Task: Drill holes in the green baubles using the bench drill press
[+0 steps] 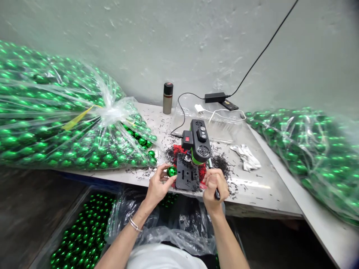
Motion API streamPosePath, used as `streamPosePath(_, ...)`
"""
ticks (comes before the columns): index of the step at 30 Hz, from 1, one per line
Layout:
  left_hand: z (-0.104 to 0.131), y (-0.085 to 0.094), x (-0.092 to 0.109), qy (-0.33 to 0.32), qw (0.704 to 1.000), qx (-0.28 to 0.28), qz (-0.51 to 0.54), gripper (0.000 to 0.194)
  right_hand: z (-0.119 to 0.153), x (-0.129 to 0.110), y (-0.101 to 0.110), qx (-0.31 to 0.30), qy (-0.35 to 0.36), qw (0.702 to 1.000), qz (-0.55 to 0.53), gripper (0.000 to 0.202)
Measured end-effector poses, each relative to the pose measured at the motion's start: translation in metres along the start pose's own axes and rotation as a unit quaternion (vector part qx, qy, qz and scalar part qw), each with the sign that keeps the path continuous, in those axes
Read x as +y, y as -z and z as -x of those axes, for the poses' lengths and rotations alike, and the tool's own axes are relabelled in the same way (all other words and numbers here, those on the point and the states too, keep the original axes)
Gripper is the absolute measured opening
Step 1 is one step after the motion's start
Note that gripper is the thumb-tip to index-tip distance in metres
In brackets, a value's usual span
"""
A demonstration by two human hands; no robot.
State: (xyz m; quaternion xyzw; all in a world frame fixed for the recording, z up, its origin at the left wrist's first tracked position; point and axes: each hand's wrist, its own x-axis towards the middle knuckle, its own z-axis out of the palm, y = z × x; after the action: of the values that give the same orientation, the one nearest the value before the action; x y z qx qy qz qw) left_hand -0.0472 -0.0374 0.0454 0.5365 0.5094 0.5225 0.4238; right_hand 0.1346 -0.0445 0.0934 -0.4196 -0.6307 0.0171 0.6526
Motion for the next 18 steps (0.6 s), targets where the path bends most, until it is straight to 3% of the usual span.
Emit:
streamPosePath(6,0.0067,0.0024,-0.0065,-0.132,0.988,0.016,-0.083,0.037,0.0029,0.0017,-0.0001,0.003,-0.010,1.000,0.004,0.033)
streamPosePath(12,0.0074,0.0036,-0.0044,-0.314,0.934,0.022,-0.168,0.025,0.0025,0.0021,0.0001,0.001,-0.005,1.000,0.002,0.033)
streamPosePath(18,0.0103,0.0066,-0.0058,-0.351,0.914,0.002,-0.204,0.017,0.0020,0.0028,-0.0005,0.005,0.009,1.000,-0.001,0.033)
